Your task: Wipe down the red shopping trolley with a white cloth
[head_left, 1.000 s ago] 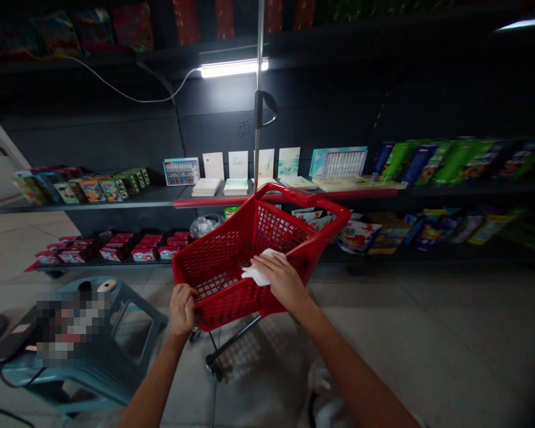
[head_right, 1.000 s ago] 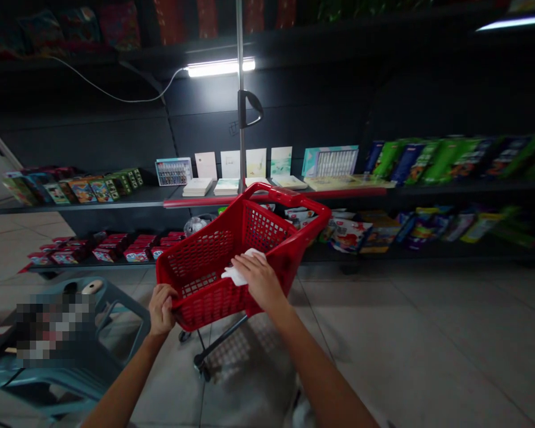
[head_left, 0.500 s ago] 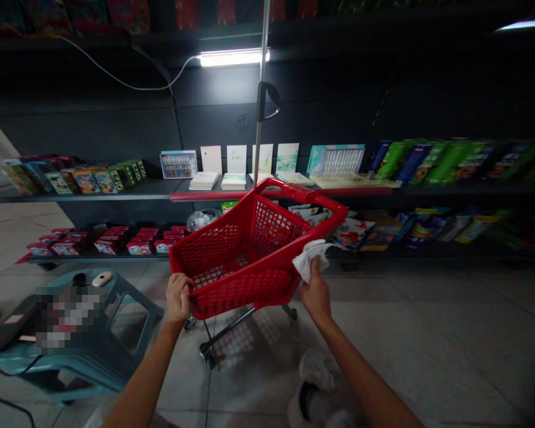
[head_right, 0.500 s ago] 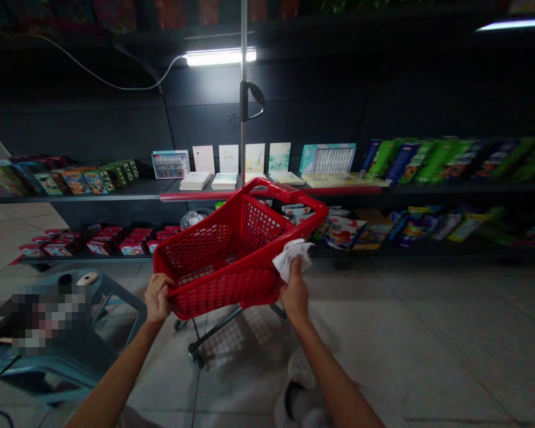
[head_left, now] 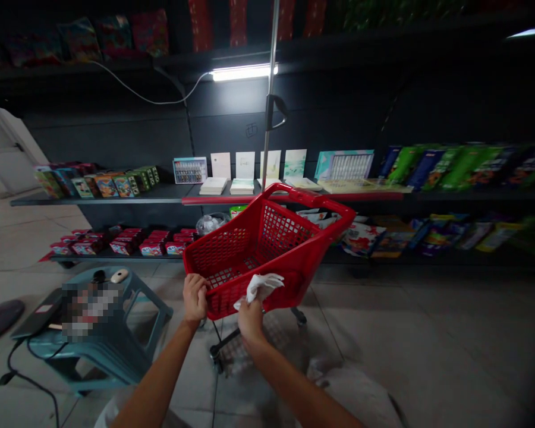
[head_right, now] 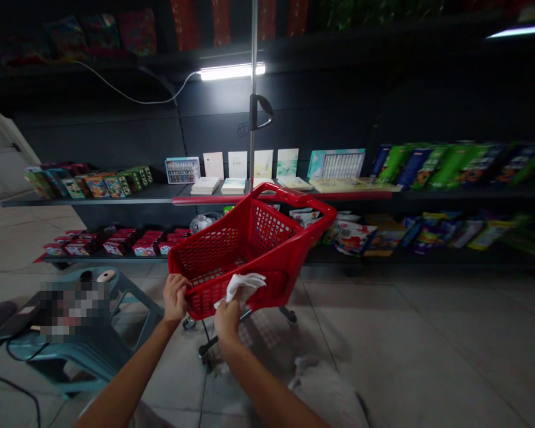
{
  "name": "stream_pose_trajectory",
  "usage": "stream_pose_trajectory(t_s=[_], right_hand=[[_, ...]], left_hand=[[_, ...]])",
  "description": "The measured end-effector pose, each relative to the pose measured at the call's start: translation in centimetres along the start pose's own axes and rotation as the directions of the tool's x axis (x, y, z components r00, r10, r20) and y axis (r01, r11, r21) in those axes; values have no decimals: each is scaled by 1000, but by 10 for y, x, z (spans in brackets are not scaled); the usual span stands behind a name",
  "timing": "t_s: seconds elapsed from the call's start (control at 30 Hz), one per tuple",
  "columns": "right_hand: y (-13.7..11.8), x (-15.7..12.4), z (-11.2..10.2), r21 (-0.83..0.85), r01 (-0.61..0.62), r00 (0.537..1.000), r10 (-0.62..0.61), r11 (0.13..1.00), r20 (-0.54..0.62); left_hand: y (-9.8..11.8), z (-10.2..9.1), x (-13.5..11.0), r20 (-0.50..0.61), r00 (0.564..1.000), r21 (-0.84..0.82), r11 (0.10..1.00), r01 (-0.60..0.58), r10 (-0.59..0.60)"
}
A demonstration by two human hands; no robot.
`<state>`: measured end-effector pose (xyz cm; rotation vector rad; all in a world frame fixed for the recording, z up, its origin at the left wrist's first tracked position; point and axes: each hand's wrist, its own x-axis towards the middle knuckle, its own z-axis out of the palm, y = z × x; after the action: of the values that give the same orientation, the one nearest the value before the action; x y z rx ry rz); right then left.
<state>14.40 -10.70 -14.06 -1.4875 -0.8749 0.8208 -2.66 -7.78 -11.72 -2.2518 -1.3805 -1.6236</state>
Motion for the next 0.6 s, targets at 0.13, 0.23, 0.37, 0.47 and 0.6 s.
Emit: stream_pose_trajectory(t_s=[0.13, 0.23, 0.37, 0.47, 0.6], right_hand=[[-5, -24, 7, 252, -186, 979, 156, 950, 134], [-17, -32, 9, 464, -298, 940, 172, 834, 294], [-37, -29, 8, 636, -459, 877, 201, 620, 437], [-41, -29, 8, 657, -499, 857, 209, 565, 472], [-39, -30, 12, 622, -563, 806, 198, 544, 557]], left_hand=[[-7, -2, 1, 14, 1000, 2, 1000, -3, 3], [-8, -1, 1, 29, 1000, 9, 1000, 4, -4], [-8, -2, 2, 28, 999, 35, 999, 18, -19], [-12, -4, 4, 40, 999, 53, 999, -11, 9], [-17, -9, 7, 81, 994, 60, 995, -75, 70]])
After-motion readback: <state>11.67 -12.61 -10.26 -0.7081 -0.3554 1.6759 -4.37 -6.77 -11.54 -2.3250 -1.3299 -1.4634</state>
